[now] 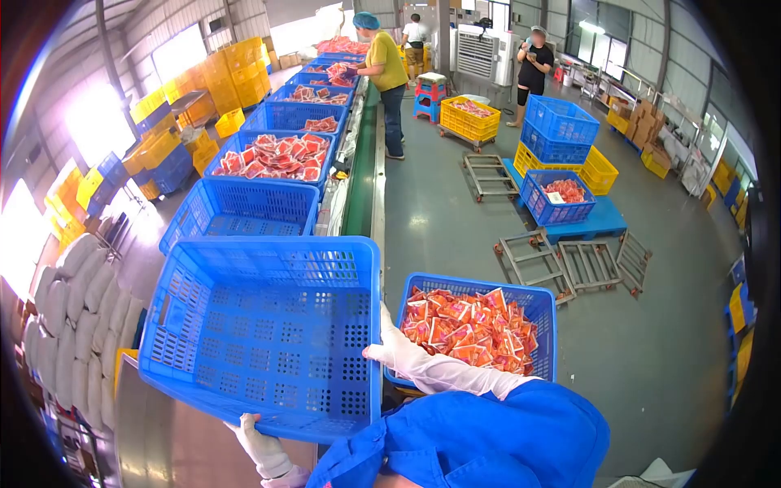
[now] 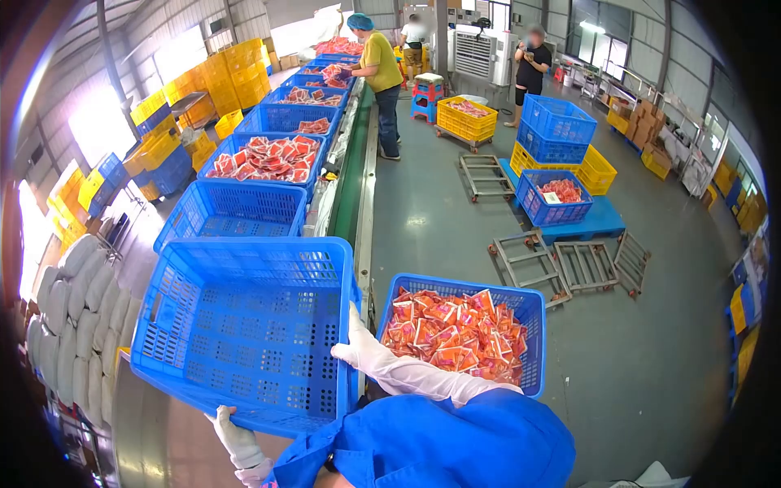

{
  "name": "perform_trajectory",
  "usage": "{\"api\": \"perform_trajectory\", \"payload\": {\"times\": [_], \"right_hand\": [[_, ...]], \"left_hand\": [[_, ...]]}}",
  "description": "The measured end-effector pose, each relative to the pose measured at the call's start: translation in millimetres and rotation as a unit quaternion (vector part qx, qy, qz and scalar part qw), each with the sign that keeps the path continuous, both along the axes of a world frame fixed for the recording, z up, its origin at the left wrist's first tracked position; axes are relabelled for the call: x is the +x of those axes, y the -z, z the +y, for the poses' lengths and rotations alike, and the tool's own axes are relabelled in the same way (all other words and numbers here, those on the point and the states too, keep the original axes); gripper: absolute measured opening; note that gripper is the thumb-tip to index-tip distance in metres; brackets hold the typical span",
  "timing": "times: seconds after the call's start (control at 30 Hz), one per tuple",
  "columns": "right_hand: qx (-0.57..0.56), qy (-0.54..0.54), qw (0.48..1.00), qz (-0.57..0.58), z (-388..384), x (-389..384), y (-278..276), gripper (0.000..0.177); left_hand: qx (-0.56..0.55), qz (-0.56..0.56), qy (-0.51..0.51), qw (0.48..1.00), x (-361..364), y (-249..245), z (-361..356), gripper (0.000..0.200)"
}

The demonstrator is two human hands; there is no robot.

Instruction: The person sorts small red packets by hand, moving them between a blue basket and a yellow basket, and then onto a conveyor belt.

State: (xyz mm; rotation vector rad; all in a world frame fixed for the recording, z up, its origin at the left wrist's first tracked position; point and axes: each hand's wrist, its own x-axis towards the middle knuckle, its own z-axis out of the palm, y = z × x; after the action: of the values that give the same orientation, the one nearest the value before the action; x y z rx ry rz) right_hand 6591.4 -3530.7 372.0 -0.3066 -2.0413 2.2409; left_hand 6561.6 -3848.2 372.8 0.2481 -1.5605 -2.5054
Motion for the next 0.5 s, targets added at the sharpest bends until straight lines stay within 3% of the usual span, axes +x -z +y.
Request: {"api": "perform_trajectory", "payload": {"times": [0.17, 0.23, 0.27, 0.3, 0.37, 0.47, 0.5], "right_hand": [[-0.025, -0.039, 0.99, 0.132, 2, 3, -8, 0.11], [0.003, -0.02, 0.989, 0.149, 0, 5, -17, 0.108], [0.034, -0.006, 0.986, 0.165, 0, 7, -21, 0.106], [0.032, 0.0, 0.986, 0.163, -1, 7, -21, 0.106], [-0.045, 0.005, 0.976, 0.213, 3, 5, -19, 0.109], [-0.075, 0.025, 0.968, 0.236, 19, 12, -37, 0.112], [-0.115, 0.034, 0.961, 0.25, 25, 17, -45, 0.113]], "left_hand": [[-0.023, 0.042, -0.013, 0.999, 2, -14, -11, 0.061], [-0.169, 0.135, -0.048, 0.975, 0, -20, -13, 0.035], [-0.173, 0.134, -0.041, 0.975, 1, -25, -12, 0.035], [-0.176, 0.144, -0.058, 0.972, 1, -30, -10, 0.023], [-0.177, 0.155, -0.071, 0.969, 0, -42, 0, 0.014], [-0.215, 0.13, -0.048, 0.967, -10, -47, 9, 0.011], [-0.34, 0.225, -0.045, 0.912, -22, -35, 9, 0.026]]}}
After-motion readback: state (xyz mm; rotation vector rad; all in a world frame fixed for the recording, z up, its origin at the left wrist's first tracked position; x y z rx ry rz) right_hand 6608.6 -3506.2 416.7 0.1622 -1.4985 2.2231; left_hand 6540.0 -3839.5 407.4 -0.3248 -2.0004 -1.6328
